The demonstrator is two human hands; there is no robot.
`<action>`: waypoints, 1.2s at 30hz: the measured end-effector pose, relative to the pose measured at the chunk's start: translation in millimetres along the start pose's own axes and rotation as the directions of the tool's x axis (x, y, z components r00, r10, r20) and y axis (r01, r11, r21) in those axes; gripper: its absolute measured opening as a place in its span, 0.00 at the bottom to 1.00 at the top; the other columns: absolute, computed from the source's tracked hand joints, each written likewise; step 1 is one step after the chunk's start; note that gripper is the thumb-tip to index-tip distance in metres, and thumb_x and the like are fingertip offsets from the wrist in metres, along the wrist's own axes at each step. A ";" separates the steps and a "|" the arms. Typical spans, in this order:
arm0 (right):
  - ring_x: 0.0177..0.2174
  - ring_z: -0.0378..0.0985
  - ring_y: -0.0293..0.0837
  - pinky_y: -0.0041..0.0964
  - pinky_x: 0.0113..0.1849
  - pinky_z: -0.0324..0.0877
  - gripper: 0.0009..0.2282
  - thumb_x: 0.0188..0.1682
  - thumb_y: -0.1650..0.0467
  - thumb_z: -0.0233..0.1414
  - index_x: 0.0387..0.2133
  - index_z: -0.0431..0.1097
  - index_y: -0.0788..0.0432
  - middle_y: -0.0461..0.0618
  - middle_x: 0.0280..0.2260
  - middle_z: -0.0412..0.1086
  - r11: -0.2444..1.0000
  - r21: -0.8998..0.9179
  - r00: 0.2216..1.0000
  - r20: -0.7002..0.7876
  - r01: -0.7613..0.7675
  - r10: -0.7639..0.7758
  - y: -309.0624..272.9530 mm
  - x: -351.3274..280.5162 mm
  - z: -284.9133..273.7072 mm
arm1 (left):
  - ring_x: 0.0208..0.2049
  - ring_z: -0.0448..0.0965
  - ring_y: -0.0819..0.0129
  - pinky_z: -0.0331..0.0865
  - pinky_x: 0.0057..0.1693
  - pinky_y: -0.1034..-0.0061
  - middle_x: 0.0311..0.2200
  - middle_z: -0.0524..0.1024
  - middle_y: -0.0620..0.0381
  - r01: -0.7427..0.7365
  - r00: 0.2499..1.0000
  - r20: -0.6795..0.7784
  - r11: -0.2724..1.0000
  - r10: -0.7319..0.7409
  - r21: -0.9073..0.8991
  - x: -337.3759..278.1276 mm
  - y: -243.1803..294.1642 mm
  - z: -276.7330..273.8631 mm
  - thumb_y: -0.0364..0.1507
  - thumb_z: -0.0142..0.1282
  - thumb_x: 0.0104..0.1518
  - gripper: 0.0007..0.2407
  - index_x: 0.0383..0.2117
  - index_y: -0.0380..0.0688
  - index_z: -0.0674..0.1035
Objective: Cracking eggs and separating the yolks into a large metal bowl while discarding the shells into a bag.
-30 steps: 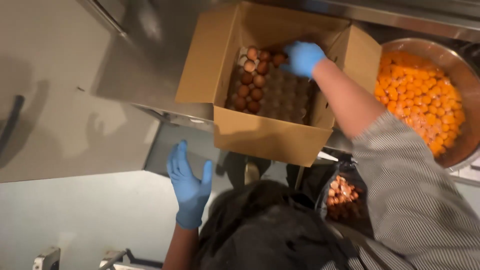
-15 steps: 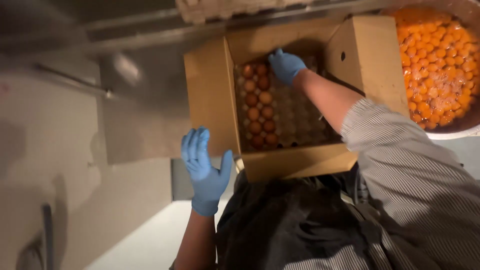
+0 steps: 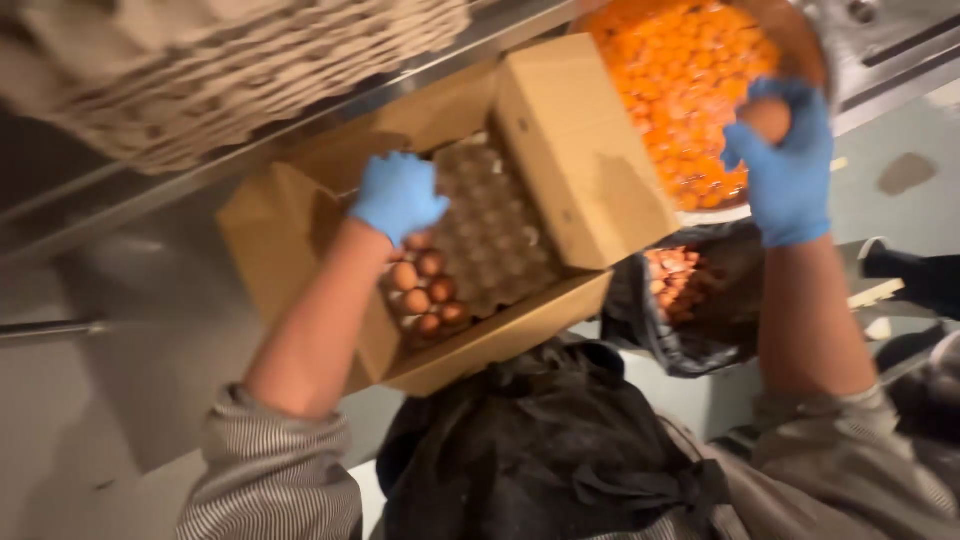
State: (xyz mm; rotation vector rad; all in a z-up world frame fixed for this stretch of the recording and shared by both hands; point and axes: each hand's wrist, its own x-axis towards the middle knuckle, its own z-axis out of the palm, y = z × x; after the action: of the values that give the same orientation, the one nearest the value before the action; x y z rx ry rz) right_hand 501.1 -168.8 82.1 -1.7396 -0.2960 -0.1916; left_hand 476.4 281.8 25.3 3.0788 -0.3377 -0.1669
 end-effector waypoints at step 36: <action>0.43 0.77 0.66 0.60 0.41 0.71 0.39 0.28 0.56 0.74 0.52 0.69 0.64 0.70 0.48 0.70 0.068 -0.984 0.979 0.171 0.165 0.107 87.7 -72.9 -154.0 | 0.48 0.76 0.50 0.72 0.56 0.64 0.45 0.72 0.47 -0.212 0.733 -0.600 0.731 -0.319 -0.648 -67.1 179.3 -52.9 0.25 0.64 0.53 0.16 0.48 0.41 0.75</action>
State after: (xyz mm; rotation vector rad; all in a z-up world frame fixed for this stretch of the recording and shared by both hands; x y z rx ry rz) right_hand 463.8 -341.4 7.7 -3.2595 -0.3784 -0.2836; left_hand 378.8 123.0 93.9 2.1721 -0.0889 0.6893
